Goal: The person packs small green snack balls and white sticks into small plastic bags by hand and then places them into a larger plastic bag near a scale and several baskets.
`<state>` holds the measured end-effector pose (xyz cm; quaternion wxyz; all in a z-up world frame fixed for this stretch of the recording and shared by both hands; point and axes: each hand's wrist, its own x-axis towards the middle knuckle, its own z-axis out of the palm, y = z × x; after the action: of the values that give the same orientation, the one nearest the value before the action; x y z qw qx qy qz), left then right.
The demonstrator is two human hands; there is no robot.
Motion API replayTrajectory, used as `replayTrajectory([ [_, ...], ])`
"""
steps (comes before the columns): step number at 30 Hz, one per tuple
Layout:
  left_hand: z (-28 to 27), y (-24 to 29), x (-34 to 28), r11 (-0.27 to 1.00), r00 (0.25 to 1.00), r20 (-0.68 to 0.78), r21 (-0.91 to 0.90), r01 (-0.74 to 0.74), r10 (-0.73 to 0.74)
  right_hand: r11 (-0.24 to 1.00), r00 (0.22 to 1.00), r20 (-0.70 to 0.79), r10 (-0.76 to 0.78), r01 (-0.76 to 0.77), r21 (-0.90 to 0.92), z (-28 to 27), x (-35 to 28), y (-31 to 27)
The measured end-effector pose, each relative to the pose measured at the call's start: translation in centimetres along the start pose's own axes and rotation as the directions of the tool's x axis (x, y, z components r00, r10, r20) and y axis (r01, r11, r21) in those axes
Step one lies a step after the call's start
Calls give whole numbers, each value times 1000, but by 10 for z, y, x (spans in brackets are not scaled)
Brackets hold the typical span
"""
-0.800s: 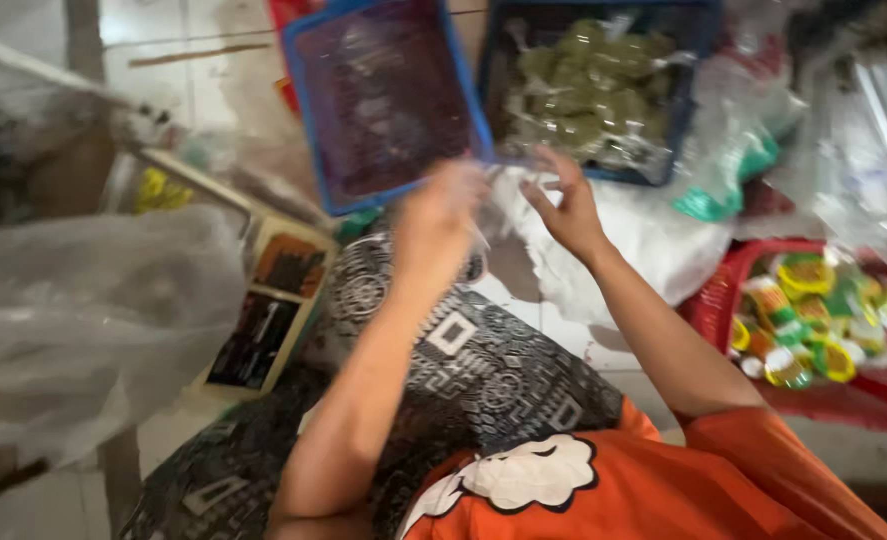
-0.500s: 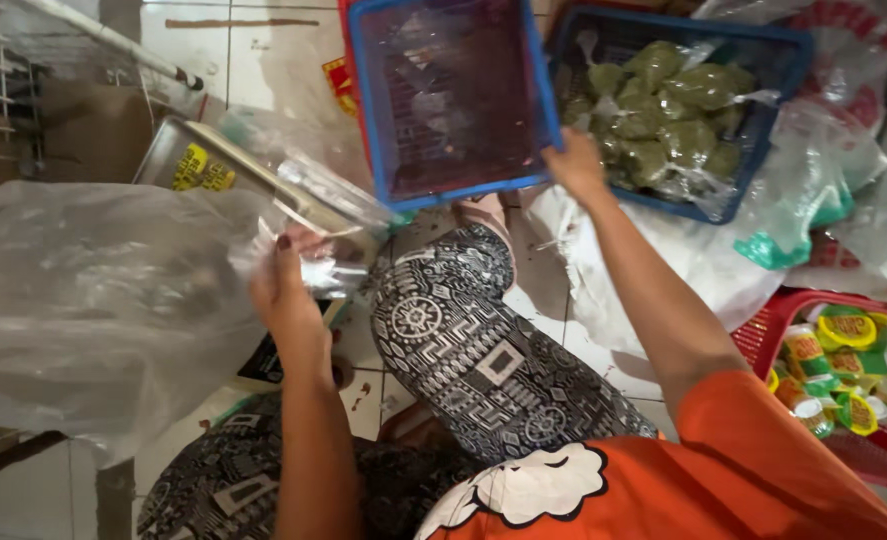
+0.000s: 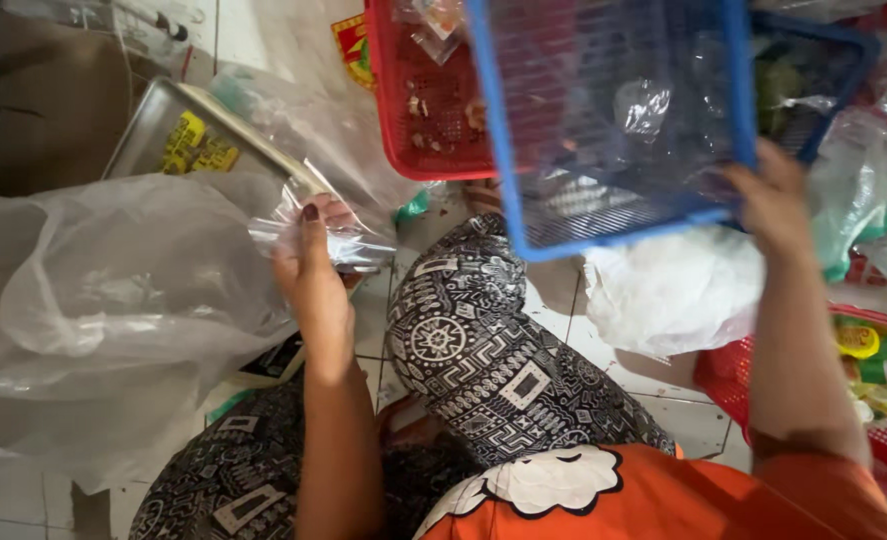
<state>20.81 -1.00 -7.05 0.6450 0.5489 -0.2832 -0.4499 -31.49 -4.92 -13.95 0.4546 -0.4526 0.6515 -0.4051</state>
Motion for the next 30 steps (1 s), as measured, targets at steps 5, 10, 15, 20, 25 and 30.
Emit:
replayTrajectory([
  [5,7,6,-12,1000,997,71,24,1,-3,986,986,-26,-165,164,-20,89,47,1],
  [10,10,5,-21,999,999,46,39,14,-16,969,968,-70,-239,242,44,158,81,15],
  [15,16,9,-31,984,997,52,175,43,-53,930,938,-46,-343,333,-155,183,69,45],
  [20,56,34,-45,997,966,251,38,-68,56,963,973,-5,-229,226,-144,118,-20,53],
  [25,144,43,-95,983,853,515,184,-8,-89,887,868,-276,-414,316,-336,4,-103,35],
  [30,268,-4,-153,937,539,785,349,26,-307,483,609,-505,-611,-218,-848,-115,-171,38],
])
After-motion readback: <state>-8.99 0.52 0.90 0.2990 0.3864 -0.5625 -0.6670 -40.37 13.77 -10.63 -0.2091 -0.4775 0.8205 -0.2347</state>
